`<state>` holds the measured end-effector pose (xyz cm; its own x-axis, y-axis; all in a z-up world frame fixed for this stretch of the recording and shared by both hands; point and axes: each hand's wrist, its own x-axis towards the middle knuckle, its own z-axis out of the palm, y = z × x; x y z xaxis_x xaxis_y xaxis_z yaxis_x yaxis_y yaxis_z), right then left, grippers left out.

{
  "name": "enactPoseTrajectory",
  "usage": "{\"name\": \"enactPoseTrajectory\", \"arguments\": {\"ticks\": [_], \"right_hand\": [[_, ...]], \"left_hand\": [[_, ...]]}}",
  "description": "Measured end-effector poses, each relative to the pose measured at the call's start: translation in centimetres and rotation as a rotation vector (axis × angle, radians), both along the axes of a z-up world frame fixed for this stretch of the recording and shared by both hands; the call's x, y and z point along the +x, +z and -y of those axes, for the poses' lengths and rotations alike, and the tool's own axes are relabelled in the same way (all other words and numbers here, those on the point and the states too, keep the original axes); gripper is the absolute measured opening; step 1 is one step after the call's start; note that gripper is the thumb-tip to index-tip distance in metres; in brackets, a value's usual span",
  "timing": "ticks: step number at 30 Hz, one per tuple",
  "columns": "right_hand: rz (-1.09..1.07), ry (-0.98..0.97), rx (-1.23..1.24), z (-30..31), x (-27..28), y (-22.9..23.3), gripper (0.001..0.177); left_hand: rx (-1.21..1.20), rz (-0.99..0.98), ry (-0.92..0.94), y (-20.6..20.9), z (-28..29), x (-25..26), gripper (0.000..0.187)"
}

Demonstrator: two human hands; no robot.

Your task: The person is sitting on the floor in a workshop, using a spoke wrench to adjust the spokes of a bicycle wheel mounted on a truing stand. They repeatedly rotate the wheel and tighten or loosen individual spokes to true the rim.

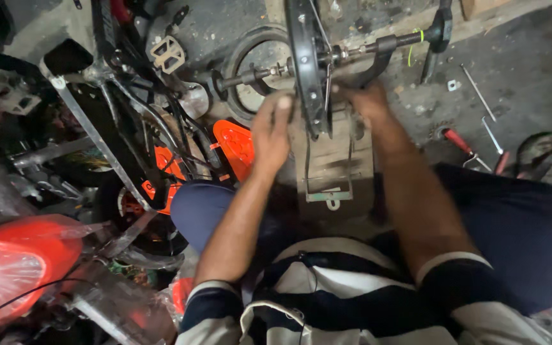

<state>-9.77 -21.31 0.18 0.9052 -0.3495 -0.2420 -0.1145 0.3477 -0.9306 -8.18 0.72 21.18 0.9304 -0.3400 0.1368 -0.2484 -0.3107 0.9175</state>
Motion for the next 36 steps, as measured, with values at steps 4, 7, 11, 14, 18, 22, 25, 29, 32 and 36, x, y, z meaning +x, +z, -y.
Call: {"name": "enactPoseTrajectory", "arguments": {"ticks": [4, 7, 11, 14, 18, 22, 25, 29, 32, 36], "right_hand": [[-0.246, -0.161, -0.759, 0.4, -3.0, 0.5, 0.053], [-0.482, 0.078, -0.701, 1.7, -5.4, 1.9, 0.038], [-0.535, 0.251, -0.512, 3.4, -6.6, 5.5, 0.023], [-0.436, 0.261, -0.484, 3.9, -6.8, 10.2, 0.02], [-0.183, 0.333, -0.684, 2.1, -7.1, 16.0, 0.022], [-0.058, 0.307, -0.995, -0.9, -6.7, 17.9, 0.017], [-0.28, 0.231, -1.133, -2.3, -4.9, 16.6, 0.023], [-0.158, 0.256, -0.593, -2.9, -3.0, 15.0, 0.012], [-0.186, 0.223, -0.499, -3.0, -2.8, 15.1, 0.013], [-0.3, 0.252, -0.464, -3.1, -2.8, 17.4, 0.016]], "left_hand": [[0.105, -0.091, -0.251, -4.6, 0.2, 3.2, 0.056], [0.077, -0.264, -0.361, -7.6, 0.6, 5.2, 0.072], [-0.025, 0.063, -0.392, -10.9, 0.6, 7.1, 0.057], [-0.06, -0.012, -0.364, -12.2, 1.1, 6.2, 0.053], [-0.055, -0.009, -0.238, -12.5, 1.7, 4.3, 0.055], [-0.208, -0.216, -0.307, -11.9, 2.0, 4.9, 0.045], [-0.217, -0.131, -0.25, -11.8, 2.1, 5.7, 0.049], [-0.17, -0.165, -0.326, -11.6, 1.8, 6.7, 0.044], [-0.163, -0.216, -0.362, -11.3, 1.7, 7.0, 0.044], [-0.258, -0.326, -0.412, -10.6, 1.7, 7.4, 0.046]]}}
